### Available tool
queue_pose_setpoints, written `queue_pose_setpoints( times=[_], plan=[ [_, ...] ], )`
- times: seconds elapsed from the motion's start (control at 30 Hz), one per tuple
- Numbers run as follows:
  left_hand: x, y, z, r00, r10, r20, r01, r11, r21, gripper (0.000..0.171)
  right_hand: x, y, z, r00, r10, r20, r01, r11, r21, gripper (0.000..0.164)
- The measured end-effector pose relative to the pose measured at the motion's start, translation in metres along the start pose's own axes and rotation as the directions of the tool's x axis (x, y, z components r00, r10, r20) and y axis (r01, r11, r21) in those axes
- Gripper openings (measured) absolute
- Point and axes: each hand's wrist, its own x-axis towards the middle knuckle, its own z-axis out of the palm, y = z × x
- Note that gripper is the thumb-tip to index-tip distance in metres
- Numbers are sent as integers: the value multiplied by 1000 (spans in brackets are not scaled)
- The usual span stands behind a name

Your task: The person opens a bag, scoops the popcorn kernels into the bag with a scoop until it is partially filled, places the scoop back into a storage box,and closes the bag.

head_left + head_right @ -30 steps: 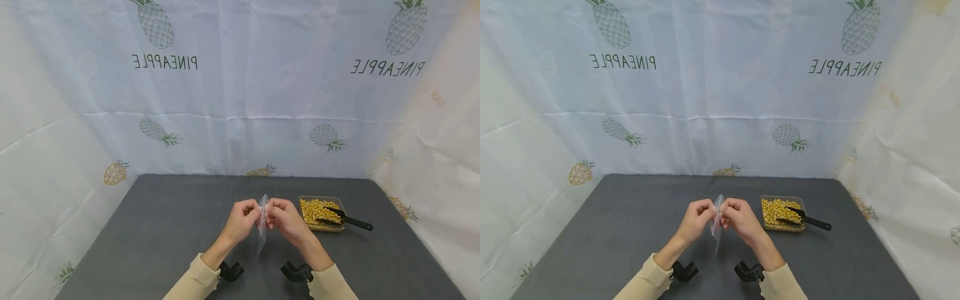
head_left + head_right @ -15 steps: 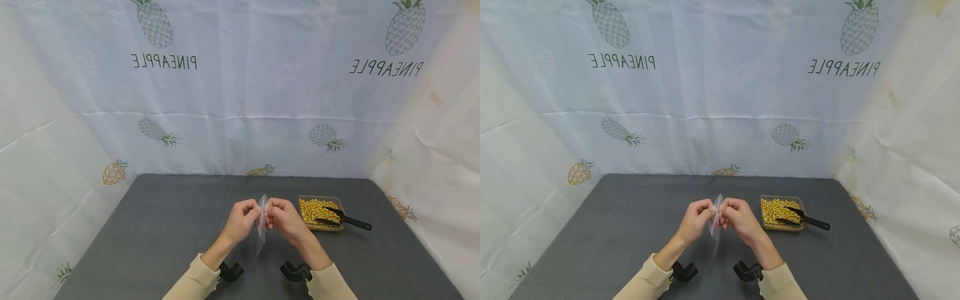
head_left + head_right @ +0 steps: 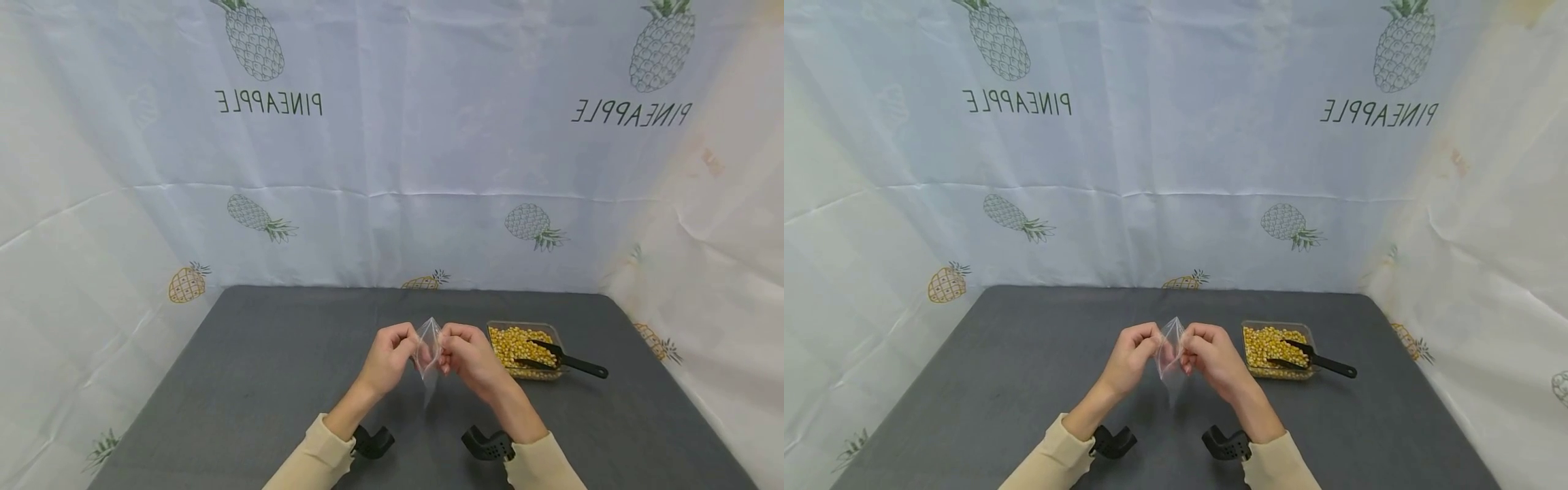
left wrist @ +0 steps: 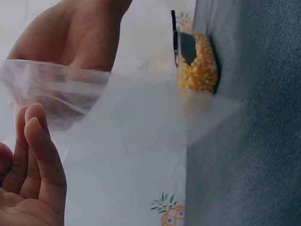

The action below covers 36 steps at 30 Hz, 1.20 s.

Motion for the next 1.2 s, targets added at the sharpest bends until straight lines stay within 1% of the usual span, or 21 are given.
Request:
queue_pose_setpoints(
  times=[0.13,0.27,0.37,0.57,0.73,0.9,1.13,1.2],
  plan=[
    [0,1,-5,1000,18,-5,-18,1000,-4,28,-1,-1,-3,1000,-16,-3,16,1000,-10,30],
    [1,2,-8,1000,13,-13,-13,1000,8,28,-3,-3,-6,999,-43,3,43,999,-19,31],
    [1,2,-9,1000,10,-9,-10,1000,18,28,-4,-5,-8,998,-56,15,56,998,-22,31],
    [1,3,-13,999,37,-4,-36,999,16,29,-4,-6,-13,995,-88,43,88,996,3,33],
    [2,4,-16,999,33,-5,-33,999,28,28,-5,-8,-16,992,-106,67,106,994,8,32],
    [3,7,-21,1000,14,4,-15,998,60,29,-6,-11,-17,992,-96,82,98,995,-10,32],
    [2,13,-28,996,-60,61,55,995,86,29,-7,-16,-19,991,-81,102,86,996,-40,32],
    [2,16,-29,995,-67,73,60,994,94,28,-8,-17,-20,992,-79,100,85,995,-59,31]
  ],
)
